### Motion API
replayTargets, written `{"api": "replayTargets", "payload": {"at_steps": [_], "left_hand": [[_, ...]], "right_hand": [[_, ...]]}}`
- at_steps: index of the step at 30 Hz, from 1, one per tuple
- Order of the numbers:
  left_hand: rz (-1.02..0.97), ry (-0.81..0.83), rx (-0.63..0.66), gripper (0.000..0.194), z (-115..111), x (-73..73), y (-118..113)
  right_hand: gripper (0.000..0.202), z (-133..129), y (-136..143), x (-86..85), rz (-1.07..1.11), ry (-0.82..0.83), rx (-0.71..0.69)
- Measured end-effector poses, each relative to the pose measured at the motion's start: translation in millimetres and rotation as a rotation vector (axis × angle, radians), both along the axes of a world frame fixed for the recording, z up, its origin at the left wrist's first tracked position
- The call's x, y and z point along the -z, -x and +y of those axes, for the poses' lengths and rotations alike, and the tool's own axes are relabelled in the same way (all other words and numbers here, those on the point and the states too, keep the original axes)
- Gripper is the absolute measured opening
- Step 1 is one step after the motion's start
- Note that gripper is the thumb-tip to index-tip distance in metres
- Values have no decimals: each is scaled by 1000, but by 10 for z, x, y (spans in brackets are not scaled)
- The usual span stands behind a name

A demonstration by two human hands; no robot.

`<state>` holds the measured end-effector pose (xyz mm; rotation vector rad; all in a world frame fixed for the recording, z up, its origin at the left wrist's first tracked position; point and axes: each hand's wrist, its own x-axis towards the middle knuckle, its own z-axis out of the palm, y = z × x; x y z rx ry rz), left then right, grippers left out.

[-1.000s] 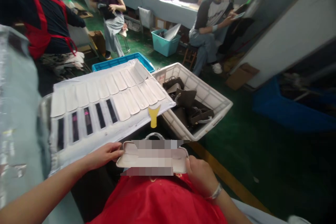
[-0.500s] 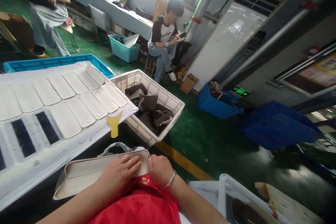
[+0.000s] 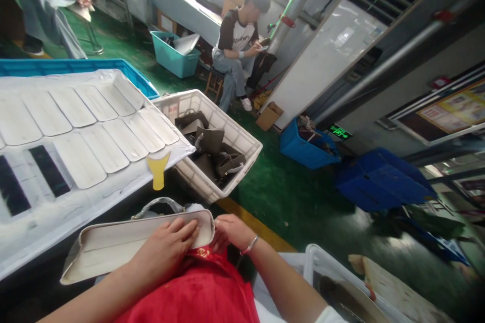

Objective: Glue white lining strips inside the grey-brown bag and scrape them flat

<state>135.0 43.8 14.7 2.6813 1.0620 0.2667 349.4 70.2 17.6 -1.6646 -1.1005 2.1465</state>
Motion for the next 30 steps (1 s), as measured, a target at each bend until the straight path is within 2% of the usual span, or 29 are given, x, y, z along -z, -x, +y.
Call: {"api": "replayTargets", "payload": {"at_steps": [2, 8, 12, 16, 20, 23, 26, 28, 30], "left_hand": [[-3, 5, 2, 40, 13, -9, -2], [-7, -16, 13, 39, 33, 6, -2], [-17, -38, -4, 39, 23, 29, 8], [-31, -52, -7, 37, 18, 23, 16], [13, -8, -29, 47, 31, -7, -40], [-9, 86, -37, 56, 27, -106, -71], [-184, 204, -28, 63, -29, -282, 89], [-386, 275, -151, 60, -113, -392, 353], [-576, 271, -495, 38, -228, -446, 717]], "right_hand": [[22, 14, -34, 11, 53, -1, -4], [50, 39, -115, 118, 162, 27, 11], [57, 20, -101, 154, 140, 11, 27], [48, 20, -9, 104, 28, -57, 22], [27, 92, 107, -10, -127, -109, -59], [25, 122, 157, -119, -219, -111, -151], [26, 108, 162, -181, -290, -95, -205], [24, 114, 149, -172, -315, -73, -221], [24, 143, 136, -144, -322, -58, -248]]}}
